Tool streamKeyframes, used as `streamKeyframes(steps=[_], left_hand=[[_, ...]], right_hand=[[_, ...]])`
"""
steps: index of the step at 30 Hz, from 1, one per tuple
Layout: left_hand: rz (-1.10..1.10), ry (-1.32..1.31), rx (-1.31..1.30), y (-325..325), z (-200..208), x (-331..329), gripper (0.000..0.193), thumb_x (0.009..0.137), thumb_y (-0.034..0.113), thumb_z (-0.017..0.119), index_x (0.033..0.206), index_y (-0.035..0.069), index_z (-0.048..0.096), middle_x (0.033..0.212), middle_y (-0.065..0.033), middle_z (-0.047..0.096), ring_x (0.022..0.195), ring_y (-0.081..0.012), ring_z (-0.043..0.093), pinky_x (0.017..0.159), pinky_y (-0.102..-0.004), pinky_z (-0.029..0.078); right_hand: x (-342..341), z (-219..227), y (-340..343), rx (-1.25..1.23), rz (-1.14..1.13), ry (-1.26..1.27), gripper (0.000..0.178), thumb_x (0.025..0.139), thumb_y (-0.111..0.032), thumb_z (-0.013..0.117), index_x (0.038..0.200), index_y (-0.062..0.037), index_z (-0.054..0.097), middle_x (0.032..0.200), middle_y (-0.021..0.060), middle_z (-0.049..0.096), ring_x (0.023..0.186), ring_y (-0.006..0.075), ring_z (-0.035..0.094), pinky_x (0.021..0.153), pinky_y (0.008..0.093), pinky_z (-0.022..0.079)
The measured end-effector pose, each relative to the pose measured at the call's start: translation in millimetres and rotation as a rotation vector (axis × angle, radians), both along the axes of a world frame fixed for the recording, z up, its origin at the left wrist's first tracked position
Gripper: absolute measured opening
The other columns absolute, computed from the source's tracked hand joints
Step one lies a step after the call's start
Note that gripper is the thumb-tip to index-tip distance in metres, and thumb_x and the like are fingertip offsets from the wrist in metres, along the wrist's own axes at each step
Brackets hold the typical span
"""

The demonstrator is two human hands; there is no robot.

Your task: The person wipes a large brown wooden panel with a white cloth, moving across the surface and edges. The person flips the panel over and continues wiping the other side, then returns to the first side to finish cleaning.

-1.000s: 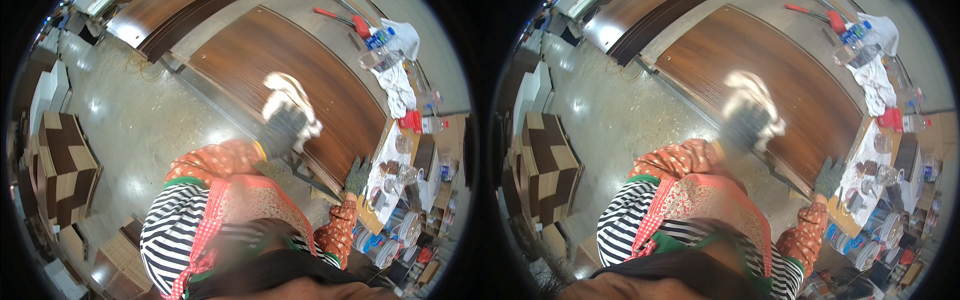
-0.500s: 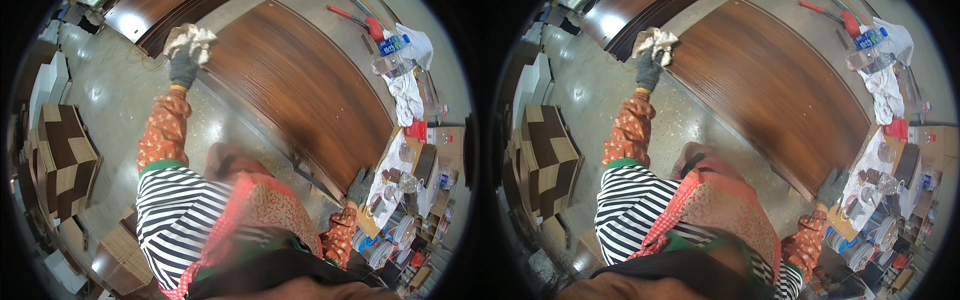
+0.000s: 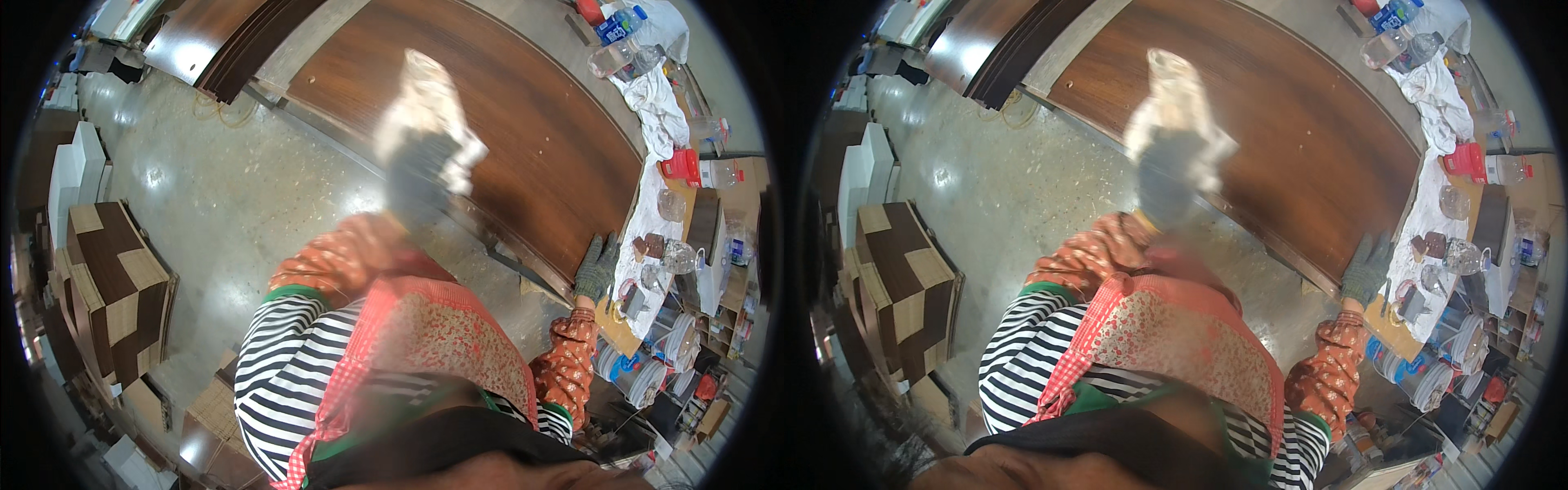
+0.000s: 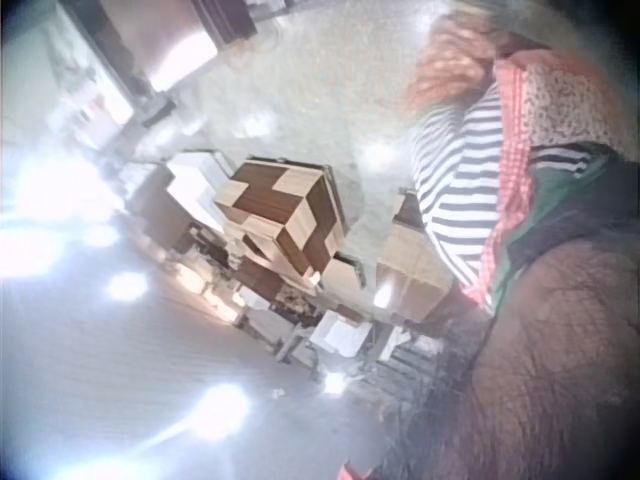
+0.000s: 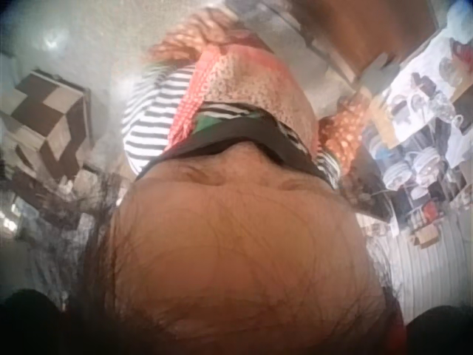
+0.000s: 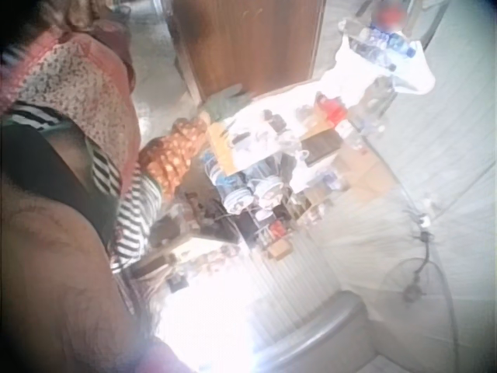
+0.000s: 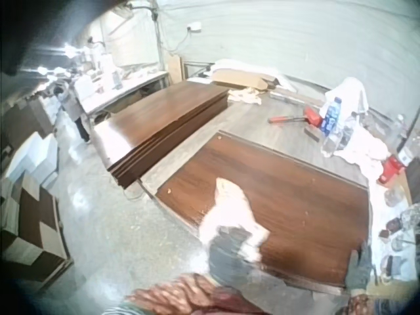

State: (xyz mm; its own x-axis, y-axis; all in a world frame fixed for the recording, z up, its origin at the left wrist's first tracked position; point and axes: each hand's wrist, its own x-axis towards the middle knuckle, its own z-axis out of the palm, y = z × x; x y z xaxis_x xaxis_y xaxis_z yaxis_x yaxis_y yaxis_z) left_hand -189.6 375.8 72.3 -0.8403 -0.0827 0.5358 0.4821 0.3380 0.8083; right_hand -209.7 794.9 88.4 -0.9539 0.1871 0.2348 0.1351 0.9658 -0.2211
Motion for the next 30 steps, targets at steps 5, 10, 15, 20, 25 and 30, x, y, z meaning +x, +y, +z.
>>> streamKeyframes(steps=[5, 10, 15, 20, 25, 30], left_hand=[[0.102, 0.286, -0.868, 76.3, -12.0, 25.2, 0.045, 0.087, 0.031, 0.062, 0.129, 0.015, 0.061, 0.125, -0.0073, 0.062, 0.115, -0.025, 0.059, 0.109, -0.041, 0.041], [0.108, -0.032, -0.915, -33.3, -9.0, 18.1, 0.049, 0.095, 0.022, 0.052, 0.138, 0.0, 0.051, 0.145, -0.0152, 0.051, 0.139, -0.0332, 0.043, 0.116, -0.0428, 0.033], [0.267, 0.09, -0.857, -78.2, -1.8, 21.5, 0.053, 0.088, 0.025, 0.063, 0.136, 0.003, 0.054, 0.145, -0.0147, 0.049, 0.141, -0.032, 0.039, 0.118, -0.0517, 0.025], [0.366, -0.011, -1.056, 32.0, -41.1, 35.2, 0.06, 0.091, 0.015, 0.054, 0.148, 0.002, 0.041, 0.159, -0.0168, 0.032, 0.151, -0.0294, 0.021, 0.122, -0.0517, 0.016], [0.131, 0.274, -1.224, 162.9, -44.8, 39.6, 0.069, 0.093, 0.032, 0.045, 0.151, -0.002, 0.031, 0.159, -0.0241, 0.024, 0.149, -0.0396, 0.019, 0.123, -0.0538, 0.012], [-0.163, 0.584, -0.698, 252.6, -22.5, 35.4, 0.027, 0.088, 0.021, 0.053, 0.106, 0.004, 0.064, 0.111, -0.014, 0.061, 0.107, -0.0289, 0.059, 0.103, -0.0437, 0.045]], right_hand=[[0.4, 2.0, -1.9, 0.012, 0.029, 0.001, 0.056, 0.1, -0.038, 0.05, 0.144, -0.0037, 0.045, 0.145, 0.0258, 0.046, 0.137, 0.0421, 0.04, 0.113, 0.0475, 0.033], [-0.6, 4.4, -3.4, -0.04, 0.003, -0.018, 0.057, 0.1, -0.039, 0.05, 0.144, -0.0039, 0.045, 0.146, 0.022, 0.048, 0.139, 0.0387, 0.039, 0.114, 0.0452, 0.033], [-1.0, 4.7, -2.1, -0.022, -0.03, -0.018, 0.055, 0.099, -0.04, 0.051, 0.142, -0.006, 0.047, 0.143, 0.0226, 0.05, 0.138, 0.0394, 0.04, 0.112, 0.047, 0.036], [-1.6, 2.6, -1.1, -0.062, -0.049, 0.008, 0.056, 0.098, -0.043, 0.051, 0.142, -0.0068, 0.049, 0.146, 0.0274, 0.044, 0.136, 0.0426, 0.041, 0.111, 0.0484, 0.037], [-4.2, -1.8, 3.2, -0.044, -0.068, 0.004, 0.056, 0.098, -0.043, 0.052, 0.142, -0.0074, 0.05, 0.144, 0.0277, 0.045, 0.135, 0.0426, 0.042, 0.111, 0.0484, 0.036], [-4.1, -5.4, 9.2, -0.176, -0.005, 0.051, 0.053, 0.097, -0.038, 0.056, 0.138, -0.0061, 0.052, 0.144, 0.0269, 0.046, 0.134, 0.0423, 0.044, 0.111, 0.0463, 0.036]])
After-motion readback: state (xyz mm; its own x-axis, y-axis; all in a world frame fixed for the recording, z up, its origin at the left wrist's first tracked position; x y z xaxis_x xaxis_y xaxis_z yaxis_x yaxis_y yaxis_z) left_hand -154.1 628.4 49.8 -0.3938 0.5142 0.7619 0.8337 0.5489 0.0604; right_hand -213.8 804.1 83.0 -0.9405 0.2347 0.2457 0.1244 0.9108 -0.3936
